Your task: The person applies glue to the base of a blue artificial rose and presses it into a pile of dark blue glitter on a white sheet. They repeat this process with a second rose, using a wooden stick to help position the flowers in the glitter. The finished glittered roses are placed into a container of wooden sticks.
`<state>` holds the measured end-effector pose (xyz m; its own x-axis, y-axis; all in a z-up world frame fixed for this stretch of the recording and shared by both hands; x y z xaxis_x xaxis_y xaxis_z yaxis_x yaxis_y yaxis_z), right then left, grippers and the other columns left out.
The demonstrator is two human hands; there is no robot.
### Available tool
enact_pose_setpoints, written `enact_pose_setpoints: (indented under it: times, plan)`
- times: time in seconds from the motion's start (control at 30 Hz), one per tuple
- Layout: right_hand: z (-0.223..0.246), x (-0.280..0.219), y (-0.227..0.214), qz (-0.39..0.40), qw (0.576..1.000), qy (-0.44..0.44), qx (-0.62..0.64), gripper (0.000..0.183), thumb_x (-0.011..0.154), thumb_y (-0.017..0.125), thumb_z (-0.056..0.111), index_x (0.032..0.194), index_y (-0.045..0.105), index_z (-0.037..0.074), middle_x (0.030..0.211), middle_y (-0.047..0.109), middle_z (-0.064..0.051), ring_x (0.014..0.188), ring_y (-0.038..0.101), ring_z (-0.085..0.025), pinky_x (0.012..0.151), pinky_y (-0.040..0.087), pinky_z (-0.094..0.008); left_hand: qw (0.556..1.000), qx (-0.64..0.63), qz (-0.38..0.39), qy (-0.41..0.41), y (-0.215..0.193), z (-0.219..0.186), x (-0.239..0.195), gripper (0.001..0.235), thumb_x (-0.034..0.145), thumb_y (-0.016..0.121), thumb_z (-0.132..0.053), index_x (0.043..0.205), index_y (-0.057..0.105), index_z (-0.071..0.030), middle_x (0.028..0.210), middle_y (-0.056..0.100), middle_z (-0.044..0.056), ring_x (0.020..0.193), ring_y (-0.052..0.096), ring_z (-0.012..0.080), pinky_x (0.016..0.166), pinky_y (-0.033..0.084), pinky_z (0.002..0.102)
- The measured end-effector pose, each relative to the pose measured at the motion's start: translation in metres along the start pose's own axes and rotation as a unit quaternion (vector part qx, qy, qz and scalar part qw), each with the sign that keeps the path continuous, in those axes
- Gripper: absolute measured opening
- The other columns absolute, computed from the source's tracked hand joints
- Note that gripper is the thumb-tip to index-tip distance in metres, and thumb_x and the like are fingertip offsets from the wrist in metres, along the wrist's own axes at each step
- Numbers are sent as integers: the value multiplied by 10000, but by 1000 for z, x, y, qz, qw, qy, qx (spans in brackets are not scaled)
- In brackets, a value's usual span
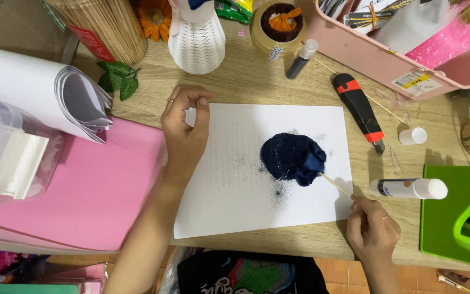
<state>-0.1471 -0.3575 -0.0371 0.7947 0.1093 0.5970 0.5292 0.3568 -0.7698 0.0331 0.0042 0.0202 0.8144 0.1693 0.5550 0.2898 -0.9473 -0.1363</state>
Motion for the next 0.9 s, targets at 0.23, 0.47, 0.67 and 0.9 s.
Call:
enact_pose_setpoints:
  times: [0.23,0.47,0.67,0.9]
  plan:
    - [-22,-22,0,-40,998,49,14,206,1014,720,-115,1178,730,8,1058,571,-161,672,470,-149,665,430,-281,1000,-4,-2,8,0,2,0,149,1006,513,31,997,652,-23,976,657,69,940,609,187,826,504,295]
    - [-14,-16,-5,-82,996,-18,29,171,1011,759,-115,1170,744,-53,1007,535,-177,739,507,-204,690,439,-306,1000,-1,1,-7,0,-1,0,150,1004,516,16,1007,656,-38,986,659,56,920,611,171,843,502,290]
    - [-11,-10,-6,-80,996,0,43,188,1024,737,-116,1196,759,-44,998,557,-174,805,549,-215,762,487,-308,1000,2,-1,-6,0,1,-1,154,999,518,25,1000,660,-36,987,665,56,935,622,174,839,509,289]
    - [-12,8,-26,-128,957,200,168,431,1041,550,-89,643,407,-6,708,416,-51,811,373,-177,830,326,-307,1000,16,9,4,2,-6,1,156,999,521,21,985,668,-32,993,673,66,971,636,192,857,504,296]
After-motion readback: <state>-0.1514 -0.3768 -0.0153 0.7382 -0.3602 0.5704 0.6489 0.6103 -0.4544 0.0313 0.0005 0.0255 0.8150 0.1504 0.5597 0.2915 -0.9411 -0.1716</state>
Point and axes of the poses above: each hand's wrist, its own x-axis towards the middle knuckle, its own y-axis out of the palm, z = x × y, the point moved 4 cm from there along x, towards the middle knuckle
